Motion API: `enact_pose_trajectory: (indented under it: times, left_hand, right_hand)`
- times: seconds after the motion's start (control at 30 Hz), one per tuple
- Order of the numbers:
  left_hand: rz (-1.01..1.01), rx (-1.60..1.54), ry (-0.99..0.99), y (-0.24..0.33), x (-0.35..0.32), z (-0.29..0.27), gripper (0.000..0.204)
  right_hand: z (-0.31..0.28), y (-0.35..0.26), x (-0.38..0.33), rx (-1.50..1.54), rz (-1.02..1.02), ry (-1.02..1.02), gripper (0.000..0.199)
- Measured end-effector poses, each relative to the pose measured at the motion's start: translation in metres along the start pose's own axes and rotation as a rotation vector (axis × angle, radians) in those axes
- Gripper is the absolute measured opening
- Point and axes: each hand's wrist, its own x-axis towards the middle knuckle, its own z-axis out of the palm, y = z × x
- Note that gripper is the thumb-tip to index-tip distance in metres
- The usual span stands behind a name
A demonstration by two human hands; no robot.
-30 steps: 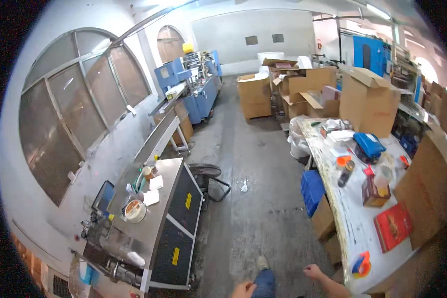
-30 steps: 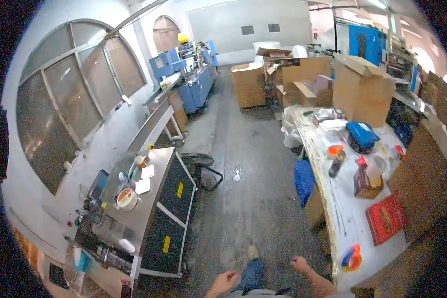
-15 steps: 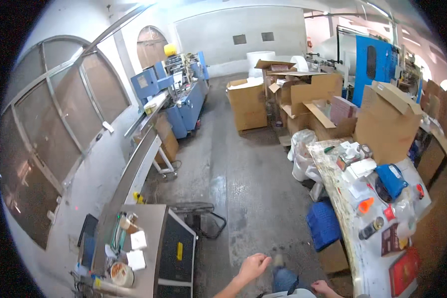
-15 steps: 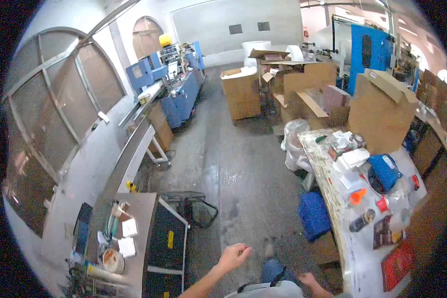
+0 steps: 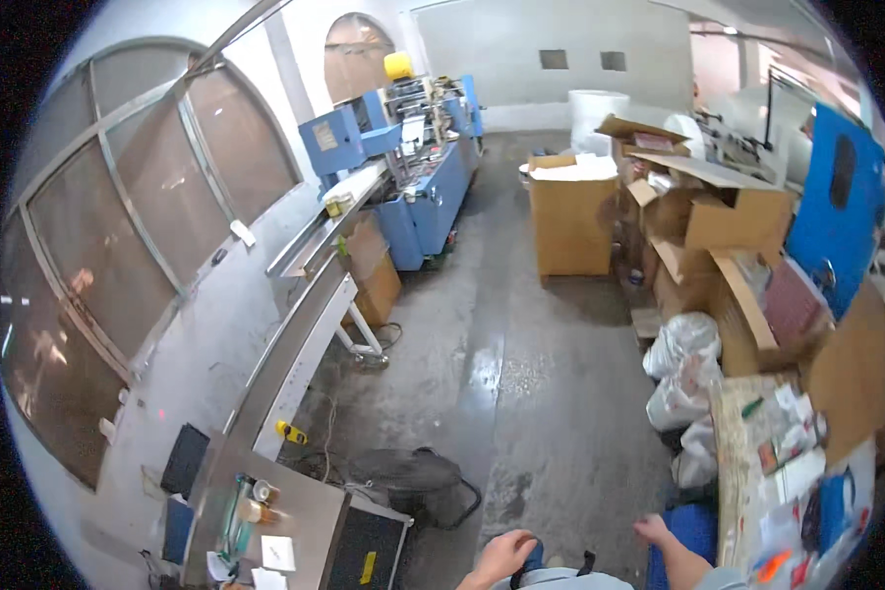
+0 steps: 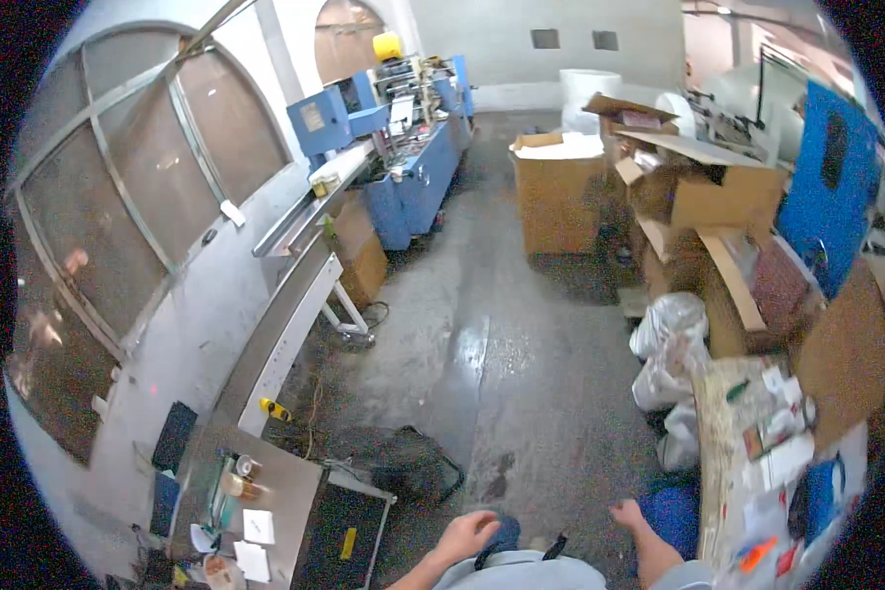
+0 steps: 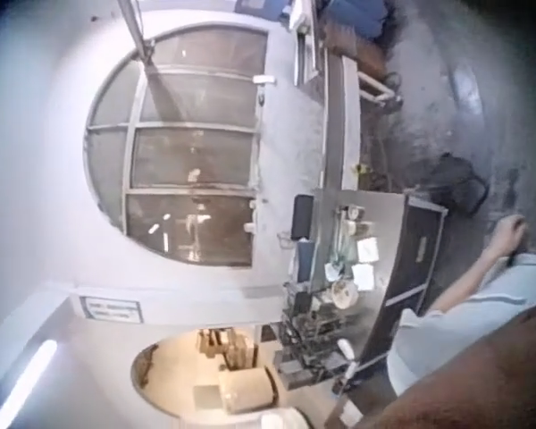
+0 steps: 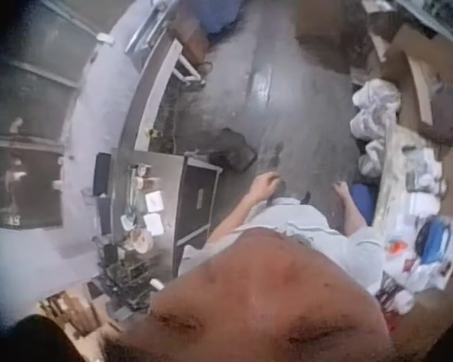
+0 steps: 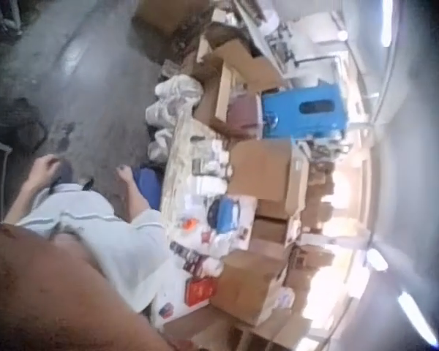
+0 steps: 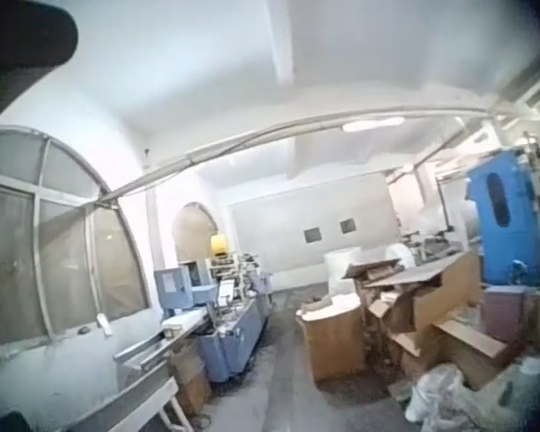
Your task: The recorder bags small white boxes at a workstation and then places them onto a conveyor belt for industrial packaging.
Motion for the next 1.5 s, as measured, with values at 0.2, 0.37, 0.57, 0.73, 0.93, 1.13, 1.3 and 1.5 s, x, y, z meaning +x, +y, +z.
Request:
enact_pose_trajectory:
  times: [0.2, 0.37, 0.57, 0.73, 0.93, 1.13, 1.3, 1.5]
  left_hand:
    - [-0.087, -0.065, 0.158, -0.042, 0.164, -0.099, 0.038]
    - [0.021, -0.007, 0.174, -0.055, 0.326, -0.234, 0.032]
    - [0.192, 0.074, 0.279, -0.033, 0.521, -0.407, 0.025]
    - [0.094, 0.062, 0.28, -0.021, 0.658, -0.516, 0.027]
    - [-0.054, -0.022, 0.321, -0.069, 0.8, -0.627, 0.039]
    - [-0.196, -0.549, 0.425, -0.09, 0.923, -0.78, 0.057]
    - [0.067, -0.678, 0.912, -0.178, 1.005, -0.932, 0.077]
    - [0.033, -0.938, 1.238, -0.288, 1.127, -1.199, 0.064]
  right_hand:
    - [-0.076, -0.278, 0.244, 0.223, 0.048, 0.047, 0.021]
    - [-0.063, -0.366, 0.365, 0.057, -0.035, -0.247, 0.026]
    - [-0.017, -0.418, 0.503, 0.3, 0.329, -0.268, 0.016]
    - [0.023, -0.44, 0.643, 0.148, 0.396, -0.368, 0.025]
    - [0.007, -0.551, 0.882, 0.119, 0.364, -0.373, 0.018]
    - [-0.016, -0.744, 1.152, -0.057, -0.07, -0.158, 0.036]
    - [-0.021, -0.999, 1.252, 0.125, -0.159, -0.256, 0.03]
    - [0.034, -1.114, 1.339, 0.054, -0.176, -0.36, 0.033]
